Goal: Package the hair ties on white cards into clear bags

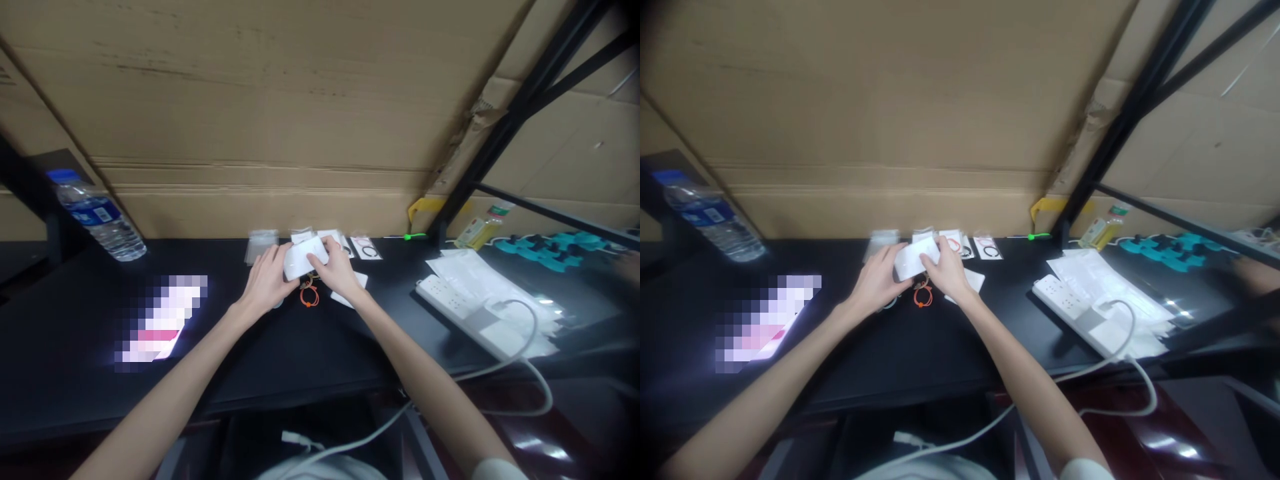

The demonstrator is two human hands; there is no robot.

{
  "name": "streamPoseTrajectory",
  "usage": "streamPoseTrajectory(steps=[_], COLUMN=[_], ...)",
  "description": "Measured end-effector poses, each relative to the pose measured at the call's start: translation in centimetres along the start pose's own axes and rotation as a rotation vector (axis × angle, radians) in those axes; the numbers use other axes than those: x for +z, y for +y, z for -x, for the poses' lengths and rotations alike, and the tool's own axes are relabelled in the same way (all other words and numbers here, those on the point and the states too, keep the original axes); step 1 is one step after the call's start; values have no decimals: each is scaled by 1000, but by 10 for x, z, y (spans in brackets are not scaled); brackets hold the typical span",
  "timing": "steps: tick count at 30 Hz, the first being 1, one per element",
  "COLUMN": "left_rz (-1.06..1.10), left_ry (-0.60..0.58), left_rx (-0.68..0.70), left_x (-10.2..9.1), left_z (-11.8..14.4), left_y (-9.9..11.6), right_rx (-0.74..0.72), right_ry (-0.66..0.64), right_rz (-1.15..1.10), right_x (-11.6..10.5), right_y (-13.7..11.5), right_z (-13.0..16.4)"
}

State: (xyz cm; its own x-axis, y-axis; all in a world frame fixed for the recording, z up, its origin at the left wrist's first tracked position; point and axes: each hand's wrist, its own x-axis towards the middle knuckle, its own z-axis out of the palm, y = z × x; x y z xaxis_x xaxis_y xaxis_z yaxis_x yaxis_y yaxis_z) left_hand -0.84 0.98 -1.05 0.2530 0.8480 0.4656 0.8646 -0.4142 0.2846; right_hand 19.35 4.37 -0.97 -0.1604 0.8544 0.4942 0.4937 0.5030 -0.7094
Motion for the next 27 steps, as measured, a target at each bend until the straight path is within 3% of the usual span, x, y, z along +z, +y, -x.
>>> streamPoseTrajectory(steps=[14,27], left_rz=[-46,-23], left_ry=[21,9], left_rx=[47,68], left_x=[1,5], left_z=[0,0], left_y=[0,-1], right_rx=[37,57], right_ry=[-8,-38], right_rz=[-219,-147], right_x=[11,16], right_y=[-2,6], right_z=[4,5])
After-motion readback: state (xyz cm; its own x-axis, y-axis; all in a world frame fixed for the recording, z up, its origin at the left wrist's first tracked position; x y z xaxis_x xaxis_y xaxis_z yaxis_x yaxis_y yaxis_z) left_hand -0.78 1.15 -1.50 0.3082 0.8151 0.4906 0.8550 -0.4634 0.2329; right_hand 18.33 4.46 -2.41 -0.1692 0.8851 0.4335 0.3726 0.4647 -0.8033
